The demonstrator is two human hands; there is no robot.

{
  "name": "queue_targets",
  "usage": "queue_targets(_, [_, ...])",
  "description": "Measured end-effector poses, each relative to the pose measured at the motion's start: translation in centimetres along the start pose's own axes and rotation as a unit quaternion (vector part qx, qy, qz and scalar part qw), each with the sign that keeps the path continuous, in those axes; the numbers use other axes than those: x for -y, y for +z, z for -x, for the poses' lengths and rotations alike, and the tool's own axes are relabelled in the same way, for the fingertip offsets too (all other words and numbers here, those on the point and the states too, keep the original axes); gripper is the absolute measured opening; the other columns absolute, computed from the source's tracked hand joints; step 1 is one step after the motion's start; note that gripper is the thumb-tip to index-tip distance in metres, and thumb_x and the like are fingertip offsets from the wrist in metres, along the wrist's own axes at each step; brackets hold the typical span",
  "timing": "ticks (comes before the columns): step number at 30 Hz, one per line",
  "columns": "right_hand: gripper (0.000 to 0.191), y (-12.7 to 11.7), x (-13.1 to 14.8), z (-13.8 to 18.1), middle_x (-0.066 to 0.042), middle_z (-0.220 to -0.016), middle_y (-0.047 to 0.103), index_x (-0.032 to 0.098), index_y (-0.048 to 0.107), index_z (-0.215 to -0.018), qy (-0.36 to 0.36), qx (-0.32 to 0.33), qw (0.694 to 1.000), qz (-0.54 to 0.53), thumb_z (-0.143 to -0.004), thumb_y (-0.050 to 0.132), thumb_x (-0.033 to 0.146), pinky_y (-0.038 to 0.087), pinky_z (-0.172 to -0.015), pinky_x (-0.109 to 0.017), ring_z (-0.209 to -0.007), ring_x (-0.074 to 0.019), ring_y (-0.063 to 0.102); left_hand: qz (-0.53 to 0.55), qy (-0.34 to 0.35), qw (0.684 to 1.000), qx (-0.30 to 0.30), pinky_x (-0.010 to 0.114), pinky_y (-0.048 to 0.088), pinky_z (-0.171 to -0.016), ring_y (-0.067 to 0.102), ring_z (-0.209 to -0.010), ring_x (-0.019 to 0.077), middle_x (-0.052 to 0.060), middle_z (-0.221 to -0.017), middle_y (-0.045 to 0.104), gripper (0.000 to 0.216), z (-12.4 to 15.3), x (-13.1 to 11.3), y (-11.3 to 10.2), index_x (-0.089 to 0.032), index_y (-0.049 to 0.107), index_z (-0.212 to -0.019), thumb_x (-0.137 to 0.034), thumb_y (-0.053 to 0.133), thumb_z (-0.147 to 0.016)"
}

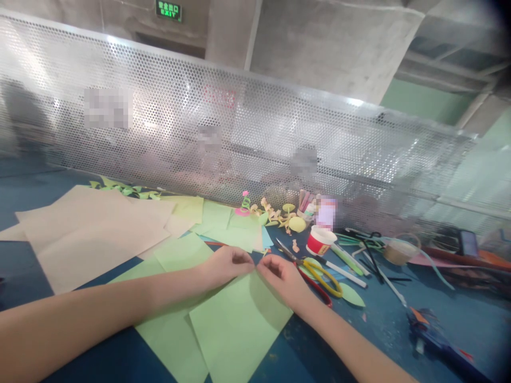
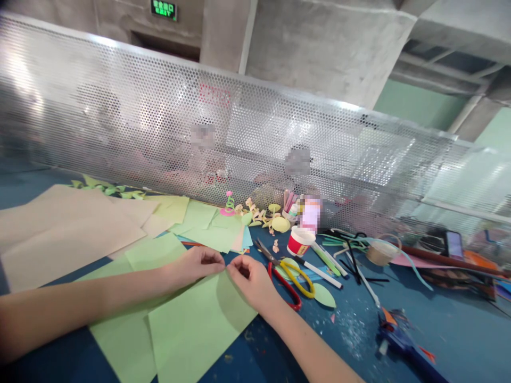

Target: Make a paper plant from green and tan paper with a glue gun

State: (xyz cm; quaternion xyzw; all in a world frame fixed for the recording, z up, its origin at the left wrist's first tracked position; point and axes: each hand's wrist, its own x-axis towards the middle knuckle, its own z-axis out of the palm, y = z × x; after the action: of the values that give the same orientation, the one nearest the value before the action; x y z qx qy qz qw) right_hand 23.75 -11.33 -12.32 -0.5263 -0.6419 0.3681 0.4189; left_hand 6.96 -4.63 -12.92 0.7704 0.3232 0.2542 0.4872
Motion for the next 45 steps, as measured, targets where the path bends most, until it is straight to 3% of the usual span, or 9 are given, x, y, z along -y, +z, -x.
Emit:
queue_targets(29, [0.020, -0.11, 0.24, 0.04, 0.001, -0.066, 0.053, 0.018, 0.053, -0.076, -0.018, 0.014, 1.000, 0.007, -0.078, 0.053, 0.038, 0.039, -0.055, -0.022, -0.060, -0.0116, 0.049, -0.024, 0.003, 1.000, 0.013, 0.023, 0.041, -0.057, 0.058, -0.067, 0.0167, 0.003, -0.074, 0.065, 0.028, 0.11, -0.21, -0.22, -0.015, 0.064, -0.079, -0.039, 0.051, -0.073])
queue_targets(36, [0.029, -0.07, 0.33, -0.06, 0.002, -0.061, 0.050, 0.019, 0.053, -0.069, 0.010, -0.022, 1.000, -0.008, -0.081, 0.045, 0.044, 0.035, -0.051, -0.022, -0.056, -0.0114, 0.047, -0.008, 0.010, 1.000, 0.007, 0.024, 0.042, -0.059, 0.058, -0.066, 0.0163, 0.002, -0.075, 0.064, 0.030, 0.00, 0.35, -0.16, -0.017, 0.062, -0.077, -0.045, 0.052, -0.073])
queue_targets(45, [0.023, -0.03, -0.10, -0.09, 0.002, -0.062, 0.052, 0.018, 0.054, -0.073, 0.017, 0.010, 1.000, -0.002, -0.077, 0.053, 0.040, 0.036, -0.051, -0.022, -0.056, -0.0108, 0.047, -0.024, 0.008, 1.000, 0.001, 0.023, 0.041, -0.057, 0.057, -0.064, 0.0151, 0.002, -0.072, 0.064, 0.025, -0.25, 0.29, -0.01, -0.017, 0.063, -0.077, -0.039, 0.051, -0.073])
